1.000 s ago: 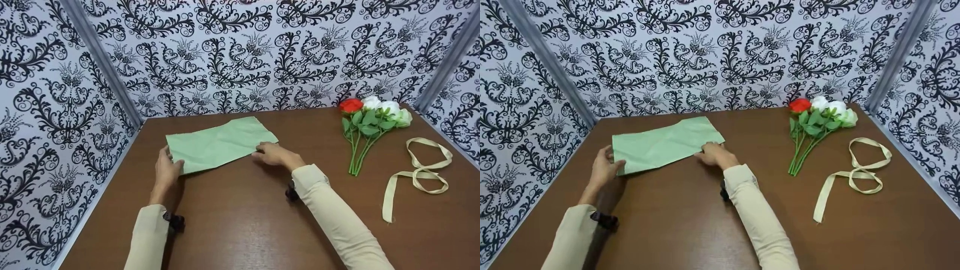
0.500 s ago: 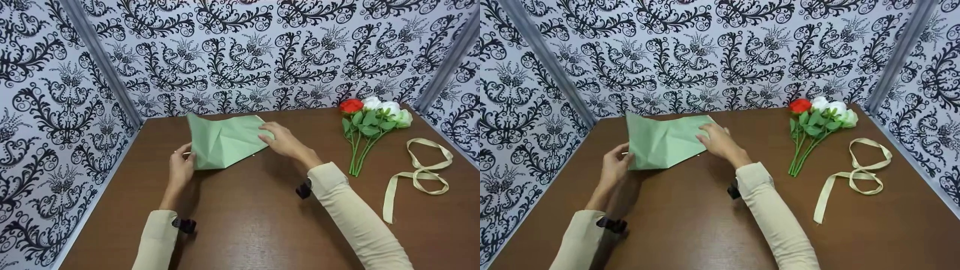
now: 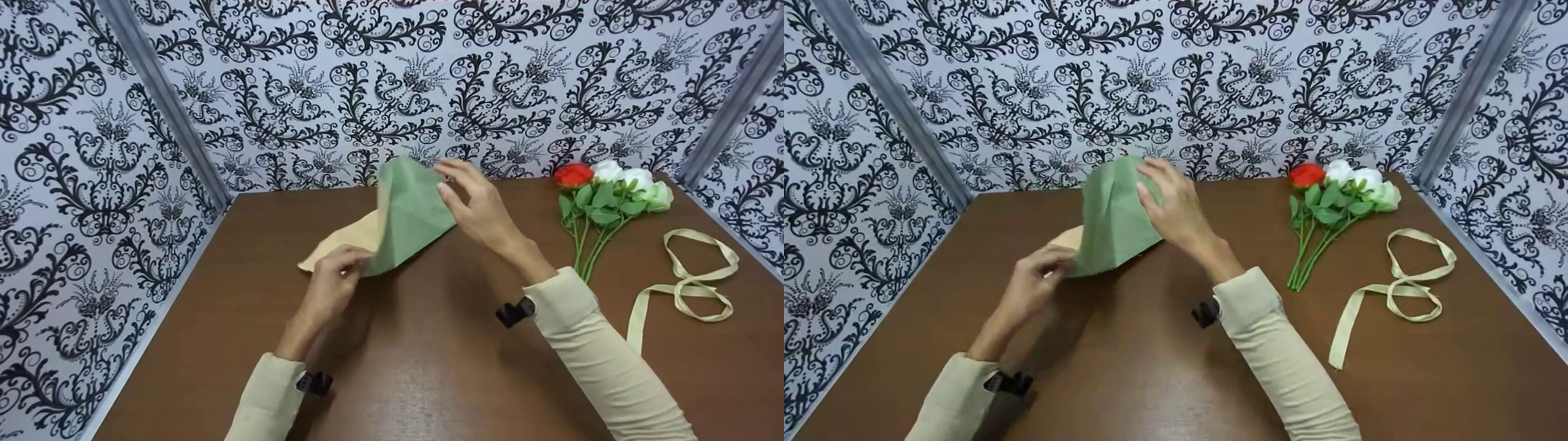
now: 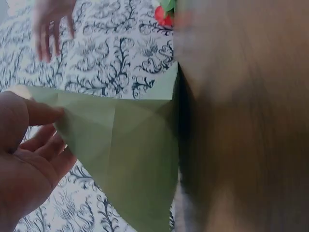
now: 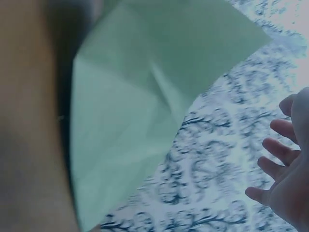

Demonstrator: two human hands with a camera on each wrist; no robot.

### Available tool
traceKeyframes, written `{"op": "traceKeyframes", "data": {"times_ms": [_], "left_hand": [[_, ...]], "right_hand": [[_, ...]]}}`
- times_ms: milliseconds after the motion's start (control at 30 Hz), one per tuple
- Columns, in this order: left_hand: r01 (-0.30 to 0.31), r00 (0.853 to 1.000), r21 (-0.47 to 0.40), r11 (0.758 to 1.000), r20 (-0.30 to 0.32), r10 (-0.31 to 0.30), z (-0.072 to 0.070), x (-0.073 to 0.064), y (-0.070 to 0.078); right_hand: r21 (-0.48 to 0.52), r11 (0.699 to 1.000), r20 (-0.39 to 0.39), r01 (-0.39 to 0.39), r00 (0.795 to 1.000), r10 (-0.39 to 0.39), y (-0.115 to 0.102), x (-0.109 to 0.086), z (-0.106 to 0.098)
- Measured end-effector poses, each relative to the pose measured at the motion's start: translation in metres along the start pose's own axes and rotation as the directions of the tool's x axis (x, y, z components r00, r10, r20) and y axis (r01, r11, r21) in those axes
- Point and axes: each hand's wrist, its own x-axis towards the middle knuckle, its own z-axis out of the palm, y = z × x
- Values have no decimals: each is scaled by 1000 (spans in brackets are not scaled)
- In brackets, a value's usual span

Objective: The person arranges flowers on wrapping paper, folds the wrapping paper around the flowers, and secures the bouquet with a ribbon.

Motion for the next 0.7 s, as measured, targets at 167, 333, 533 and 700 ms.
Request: {"op": "traceKeyframes", "data": {"times_ms": [167, 333, 533, 700], "left_hand": [[-158, 970, 0, 987, 186, 156, 7, -4, 8], [-201, 902, -6, 980, 389, 188, 11, -8, 15], [-232, 803, 58, 971, 575, 158, 11, -10, 23], [-115, 664, 80, 990, 748, 17, 10, -14, 23]], "right_hand": [[-8, 999, -15, 37, 999, -37, -21, -2, -23], [-62, 998, 91, 16, 996, -11, -28, -9, -46], [-162, 985, 340, -50, 935, 103, -13, -26, -67], [-232, 972, 550, -49, 817, 173, 19, -52, -59]]}}
